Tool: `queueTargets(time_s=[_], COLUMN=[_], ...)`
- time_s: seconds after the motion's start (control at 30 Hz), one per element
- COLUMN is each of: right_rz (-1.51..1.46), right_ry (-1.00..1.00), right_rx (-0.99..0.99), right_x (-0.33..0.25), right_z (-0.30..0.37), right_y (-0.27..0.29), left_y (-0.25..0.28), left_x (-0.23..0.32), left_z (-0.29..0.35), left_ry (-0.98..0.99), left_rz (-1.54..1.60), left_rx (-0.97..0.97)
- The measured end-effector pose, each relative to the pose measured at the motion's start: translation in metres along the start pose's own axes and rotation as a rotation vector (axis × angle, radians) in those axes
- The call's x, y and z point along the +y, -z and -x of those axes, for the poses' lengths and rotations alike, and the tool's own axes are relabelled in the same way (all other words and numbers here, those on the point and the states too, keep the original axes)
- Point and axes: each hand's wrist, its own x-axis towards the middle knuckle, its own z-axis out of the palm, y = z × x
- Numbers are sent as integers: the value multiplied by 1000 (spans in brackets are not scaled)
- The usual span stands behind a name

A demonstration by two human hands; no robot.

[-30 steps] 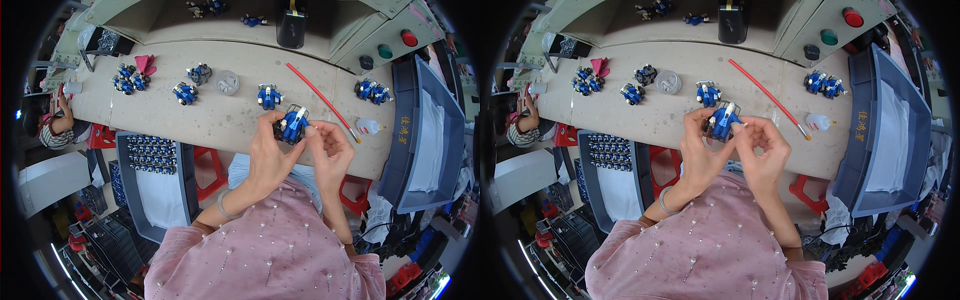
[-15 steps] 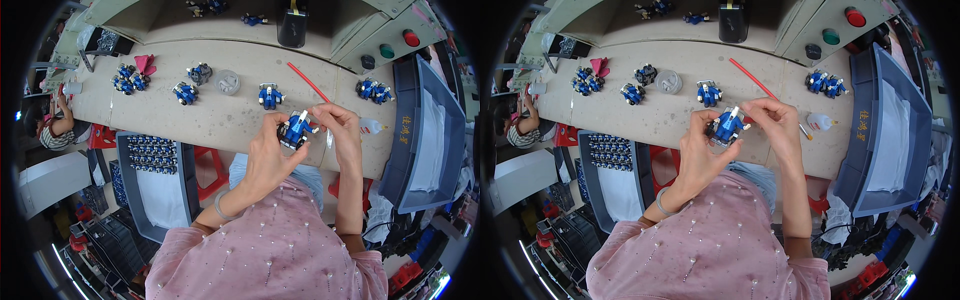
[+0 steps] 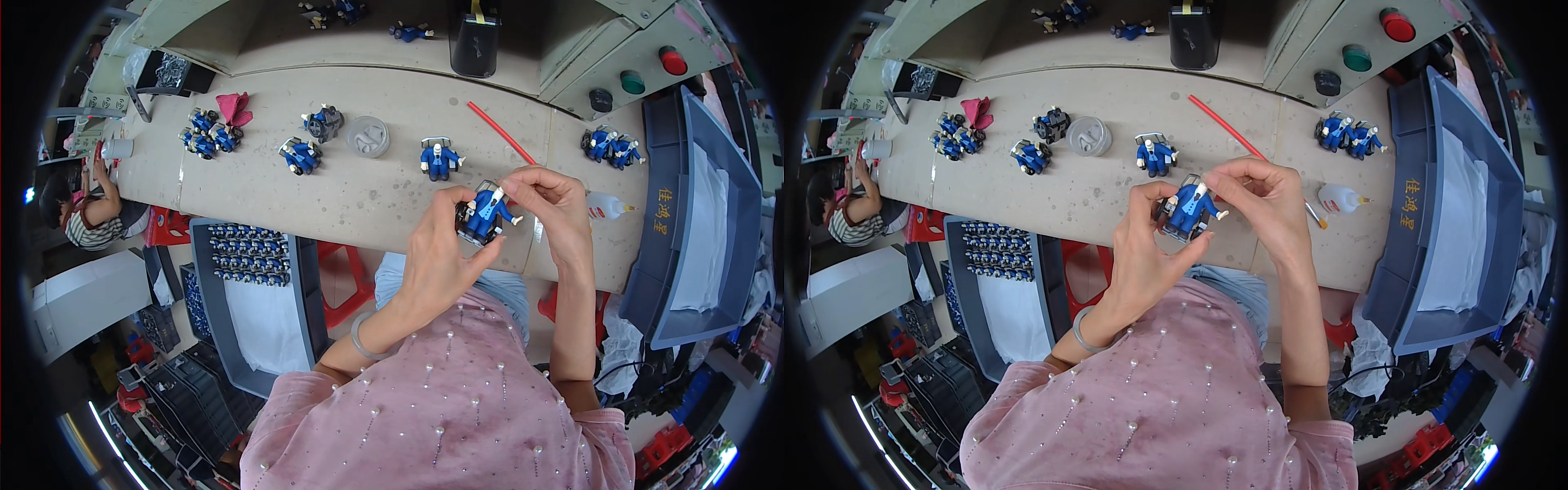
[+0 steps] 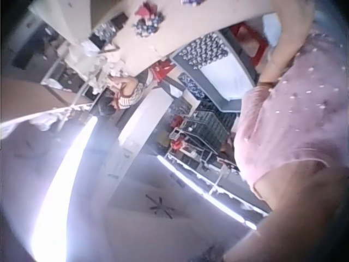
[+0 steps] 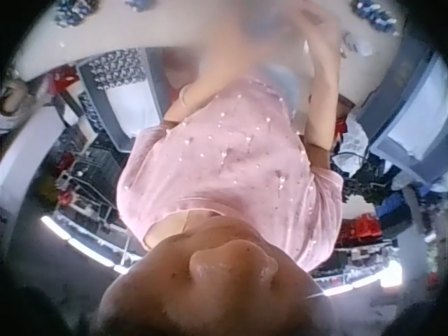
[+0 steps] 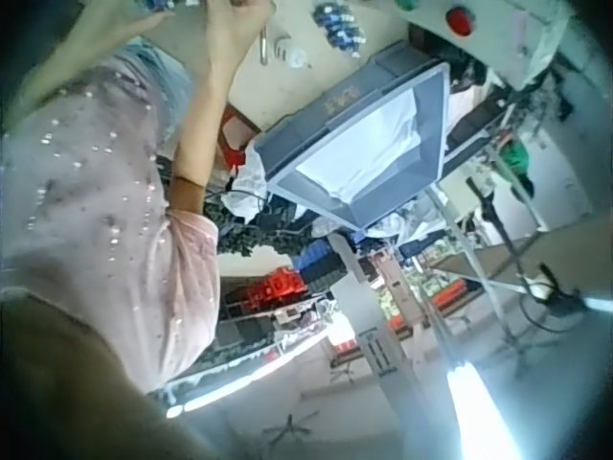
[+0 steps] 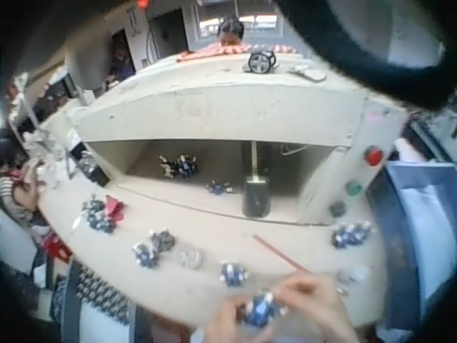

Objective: The person assembles toy figurines by applying glue to the components using a brush and a glue bottle, attaching pieces by hand, and placing finished figurines into a tray.

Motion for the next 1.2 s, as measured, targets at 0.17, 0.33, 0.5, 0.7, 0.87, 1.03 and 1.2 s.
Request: queueTargets(time_s=[0.17,0.33,0.5,0.7,0.87,1.03,1.2], right_rz=[14,52,64,88,108,99,100], right_ry=[-28,-37,-18,-2,-39,-38,-12], right_rx=[-19,-28,-15,4,3,2,-8], right_x=[0,-2,-2,0,1,1,-1], right_z=[0,1,2,2,2,2,2], right_y=[3,5,3,1,2,1,0], left_y=[0,1,2,6,10,10,9], left_x=[0,1,0,1,-1,0,-3], left_z=[1,3,3,1,0,0,2], left_ry=[22,82,107,189,259,263,283], left_rz=[39,117,137,307,399,411,472], left_rx=[-28,-60,-91,-124,-178,-159,-158])
